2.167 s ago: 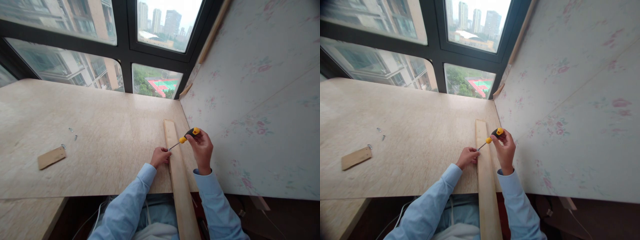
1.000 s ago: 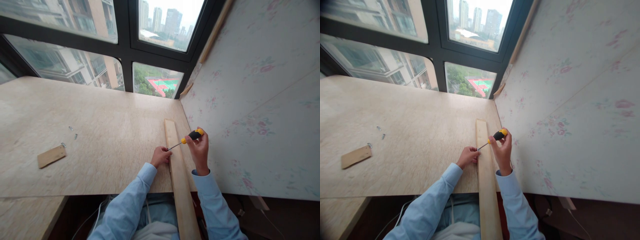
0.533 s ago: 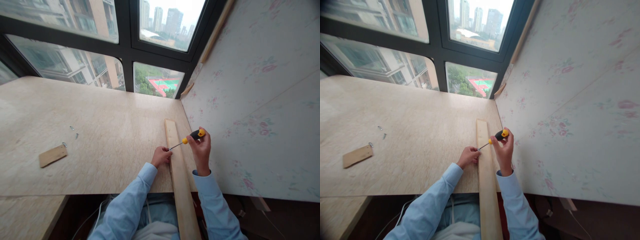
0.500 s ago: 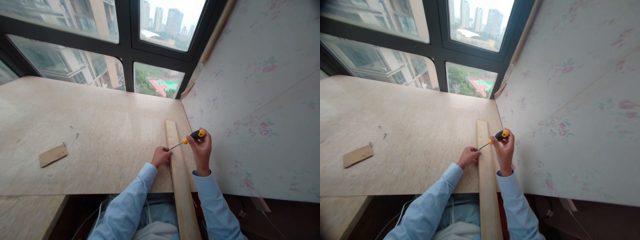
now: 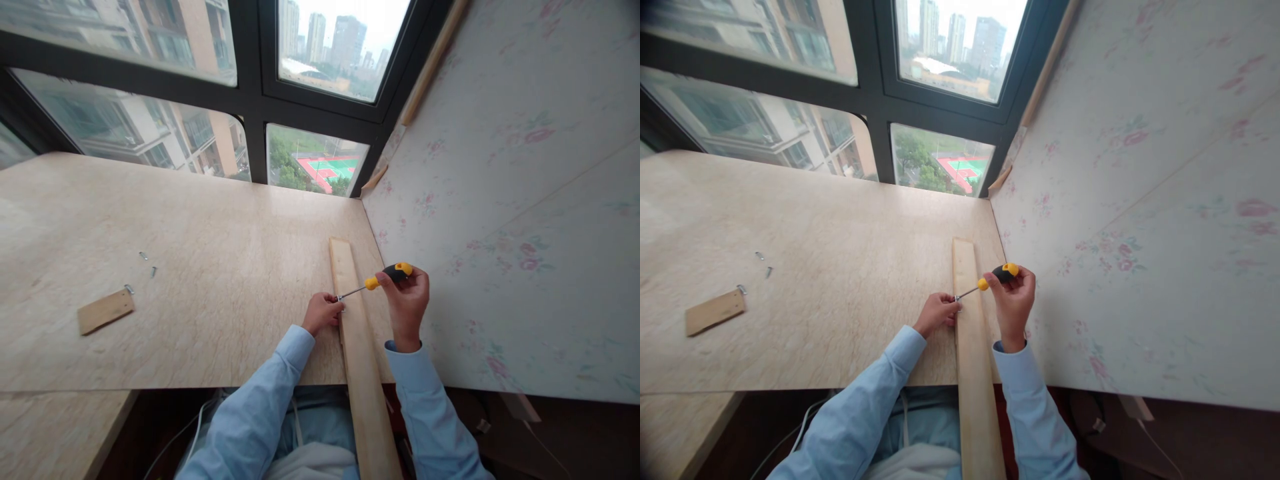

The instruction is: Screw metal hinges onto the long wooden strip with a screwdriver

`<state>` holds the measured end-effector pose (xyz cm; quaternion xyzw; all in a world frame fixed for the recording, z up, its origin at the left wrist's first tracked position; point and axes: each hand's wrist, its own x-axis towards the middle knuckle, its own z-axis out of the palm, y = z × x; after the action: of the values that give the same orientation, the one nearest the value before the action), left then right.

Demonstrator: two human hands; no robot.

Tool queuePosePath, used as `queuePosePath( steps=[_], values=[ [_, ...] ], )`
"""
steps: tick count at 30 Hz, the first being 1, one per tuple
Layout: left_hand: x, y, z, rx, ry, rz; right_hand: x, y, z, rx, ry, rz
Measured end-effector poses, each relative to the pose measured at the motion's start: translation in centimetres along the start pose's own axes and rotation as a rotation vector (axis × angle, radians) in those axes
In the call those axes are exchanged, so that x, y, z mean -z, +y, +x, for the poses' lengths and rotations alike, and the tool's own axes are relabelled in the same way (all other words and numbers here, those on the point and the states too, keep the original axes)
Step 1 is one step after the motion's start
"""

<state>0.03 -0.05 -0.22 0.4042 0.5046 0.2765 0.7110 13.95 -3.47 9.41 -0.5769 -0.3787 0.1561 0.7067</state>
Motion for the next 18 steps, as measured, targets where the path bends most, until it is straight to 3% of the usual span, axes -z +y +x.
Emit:
queuePosePath(
  steps=[2,7,9,14,18],
  values=[
    [0.01,-0.02,-0.01,-0.003,0.002,0.002,0.13,0.03,-0.04,-0.006,-0.022,0.02],
    [0.03,-0.06,0.04,0.0,0.003,0.002,0.47,0.02,0.13,-0.012,-0.242,0.095],
    [0.03,-0.06,0.06,-0.002,0.001,0.001,0.42,0.12,0.21,-0.024,-0.221,0.054],
    [-0.02,-0.01,0.07,0.01,-0.002,-0.009,0.21,0.24,0.07,-0.002,-0.006,0.011],
    [-0.02,-0.1,0.19,0.012,0.003,-0.002,0.29,0.07,-0.02,-0.014,-0.142,0.148]
  ],
)
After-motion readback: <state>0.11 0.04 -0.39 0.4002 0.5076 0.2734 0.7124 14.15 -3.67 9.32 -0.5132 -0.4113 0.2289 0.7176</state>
